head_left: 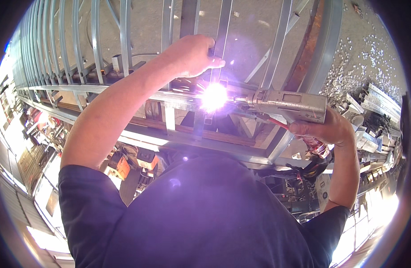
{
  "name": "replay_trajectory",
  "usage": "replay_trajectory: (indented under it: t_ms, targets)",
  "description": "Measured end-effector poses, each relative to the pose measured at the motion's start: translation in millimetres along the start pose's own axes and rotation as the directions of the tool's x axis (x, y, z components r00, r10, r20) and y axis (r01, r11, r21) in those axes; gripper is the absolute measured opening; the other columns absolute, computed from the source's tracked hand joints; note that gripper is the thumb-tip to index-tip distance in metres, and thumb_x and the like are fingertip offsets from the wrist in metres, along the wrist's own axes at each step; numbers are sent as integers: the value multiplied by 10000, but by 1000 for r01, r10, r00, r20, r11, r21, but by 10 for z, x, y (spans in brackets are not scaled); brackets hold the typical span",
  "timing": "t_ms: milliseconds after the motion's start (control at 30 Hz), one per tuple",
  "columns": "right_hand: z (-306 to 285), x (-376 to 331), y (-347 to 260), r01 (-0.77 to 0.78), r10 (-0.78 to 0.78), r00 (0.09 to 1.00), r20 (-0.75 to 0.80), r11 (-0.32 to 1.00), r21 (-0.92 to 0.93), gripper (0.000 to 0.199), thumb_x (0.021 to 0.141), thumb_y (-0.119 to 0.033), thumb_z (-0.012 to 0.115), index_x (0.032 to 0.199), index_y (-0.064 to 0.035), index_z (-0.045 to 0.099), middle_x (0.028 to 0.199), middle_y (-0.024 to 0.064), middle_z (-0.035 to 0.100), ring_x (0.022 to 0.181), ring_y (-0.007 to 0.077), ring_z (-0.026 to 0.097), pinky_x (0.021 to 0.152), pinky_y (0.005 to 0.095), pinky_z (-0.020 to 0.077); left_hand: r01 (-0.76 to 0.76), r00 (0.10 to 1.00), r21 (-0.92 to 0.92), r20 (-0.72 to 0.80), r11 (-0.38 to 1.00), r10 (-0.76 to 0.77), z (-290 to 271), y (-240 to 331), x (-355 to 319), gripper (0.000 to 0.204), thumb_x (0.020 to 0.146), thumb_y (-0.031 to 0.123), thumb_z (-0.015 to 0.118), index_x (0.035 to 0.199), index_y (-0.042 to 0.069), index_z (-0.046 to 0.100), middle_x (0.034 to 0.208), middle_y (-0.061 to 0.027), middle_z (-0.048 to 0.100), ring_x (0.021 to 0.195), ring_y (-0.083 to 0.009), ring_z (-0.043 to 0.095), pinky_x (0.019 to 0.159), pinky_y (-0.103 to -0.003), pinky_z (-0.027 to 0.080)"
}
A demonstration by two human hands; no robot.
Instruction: The person welds multiple joints on a large metal frame structure using a handheld welding torch. They position the torch at various seams, create welds with visible sparks, and occasionally reposition the frame sections to access different joints.
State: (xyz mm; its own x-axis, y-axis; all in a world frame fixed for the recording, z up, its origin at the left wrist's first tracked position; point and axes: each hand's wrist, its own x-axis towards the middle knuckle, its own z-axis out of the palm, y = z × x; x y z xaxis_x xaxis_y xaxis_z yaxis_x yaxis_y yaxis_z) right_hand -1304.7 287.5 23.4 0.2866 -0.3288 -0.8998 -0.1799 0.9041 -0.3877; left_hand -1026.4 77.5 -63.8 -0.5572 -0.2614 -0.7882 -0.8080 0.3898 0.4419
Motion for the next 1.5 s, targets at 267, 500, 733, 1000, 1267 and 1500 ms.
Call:
replay_trajectory:
  t_ms: [267,500,733,1000,1267,1500]
  targets:
    - [-20,-231,274,190,-187,982,-36,975,119,650,888,-270,878,1395,33,606,1137,163,743,969,218,723,792,369,640,-4,999,-47,-42,999,2,51,-39,-38,604,958,455,755,1217,-82,657,934,-228,738,835,-315,714,768,-436,553]
    - [198,-1040,828,567,-466,791,-398,802,187,566,940,-208,802,1367,88,579,1057,191,721,776,173,701,642,315,587,31,999,42,-40,999,-29,8,82,-85,552,942,461,763,1172,-38,699,923,-207,741,817,-291,702,768,-415,551]
    - [760,-1916,1559,762,-405,390,-827,646,43,676,965,-508,741,1313,48,580,1031,151,689,710,179,698,593,311,573,27,973,-90,-228,996,-47,159,-100,21,719,827,447,848,1373,17,662,1298,-223,713,1223,-356,674,1040,-416,521]
    - [507,-3711,2692,847,-301,98,-949,526,-79,695,1050,-521,591,1495,-6,453,1202,134,635,651,131,602,580,297,500,89,953,40,-293,995,-74,33,125,-14,816,788,408,900,1409,-22,593,1276,-229,718,1172,-338,693,1009,-401,531]
    - [-825,-3441,1997,648,-547,447,-708,743,-165,608,1027,-425,626,1353,84,561,970,144,716,613,164,673,528,272,523,-23,898,20,-439,1000,29,724,974,93,565,1012,407,666,1419,19,608,1333,-218,695,1229,-370,675,1069,-445,531]
    - [-458,-1472,733,417,-421,897,-139,907,-52,392,925,-210,801,1186,63,693,923,161,755,708,222,736,605,344,610,53,932,-139,-350,989,-99,759,990,281,548,946,411,753,1322,17,697,1280,-215,721,1193,-367,685,1033,-440,526]
